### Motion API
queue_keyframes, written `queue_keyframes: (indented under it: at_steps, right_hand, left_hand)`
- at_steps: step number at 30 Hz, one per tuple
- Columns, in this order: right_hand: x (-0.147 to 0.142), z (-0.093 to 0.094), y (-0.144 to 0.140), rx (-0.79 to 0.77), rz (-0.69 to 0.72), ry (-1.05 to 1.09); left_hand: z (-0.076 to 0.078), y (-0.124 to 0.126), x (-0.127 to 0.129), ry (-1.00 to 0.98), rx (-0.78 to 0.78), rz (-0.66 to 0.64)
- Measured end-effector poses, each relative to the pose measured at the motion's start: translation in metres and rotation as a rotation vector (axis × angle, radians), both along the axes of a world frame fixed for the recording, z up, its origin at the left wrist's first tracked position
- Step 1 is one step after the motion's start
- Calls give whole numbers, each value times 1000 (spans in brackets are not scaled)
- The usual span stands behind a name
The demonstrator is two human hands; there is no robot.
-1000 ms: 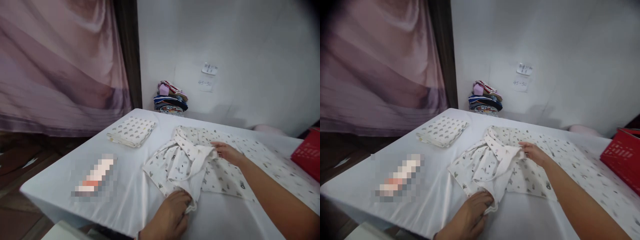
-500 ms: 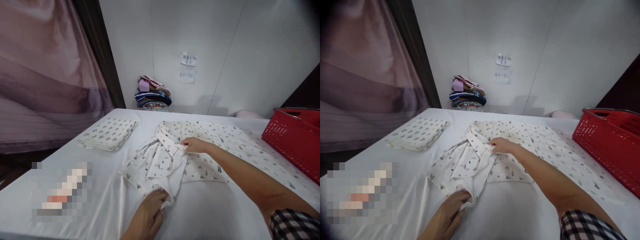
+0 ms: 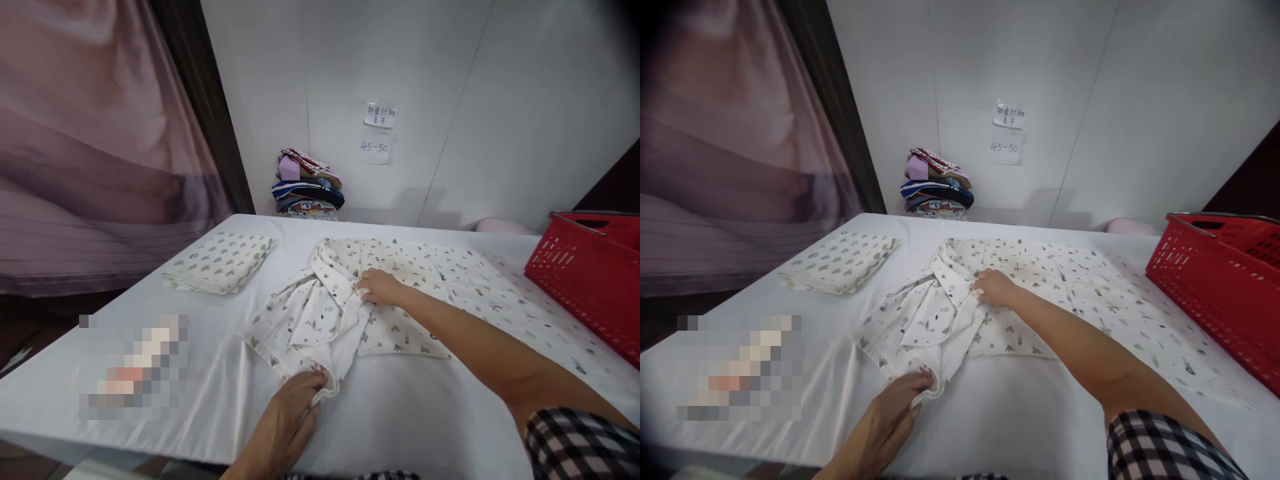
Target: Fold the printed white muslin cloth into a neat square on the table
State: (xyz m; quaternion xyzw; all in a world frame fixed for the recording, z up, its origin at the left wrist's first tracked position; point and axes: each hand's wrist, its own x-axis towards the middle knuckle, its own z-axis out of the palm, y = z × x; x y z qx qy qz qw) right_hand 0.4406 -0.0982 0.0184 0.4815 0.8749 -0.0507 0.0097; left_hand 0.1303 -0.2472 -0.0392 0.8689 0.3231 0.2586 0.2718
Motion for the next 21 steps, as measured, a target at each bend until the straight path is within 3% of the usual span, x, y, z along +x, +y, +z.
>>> queue_keyframes:
  at_steps: [3,6,8,10,12,15,18,21]
  right_hand:
    - [-4,7,2,-5,4,12]
    - [-1,25,7,88,-1,177]
    - [7,44,15,204,-133,304]
    - [18,66,25,338,-348,425]
    - [27,89,37,436,-528,582]
    - [27,124,56,505,-635,882]
    - [10,160,80,512,-582,1158]
    - [-22,199,115,463,-417,1347]
  left_hand:
    - [0,-2,-1,-13,1,31]
    - [0,-1,-11,-33,-10,105]
    - [5,2,-23,-89,12,226]
    - [18,8,-39,-196,86,428]
    - [39,14,-59,-315,174,658]
    - [81,26,-87,-453,272,938]
    - [127,40,-111,-550,386,1136]
    - [170,60,-132,-564,518,1254]
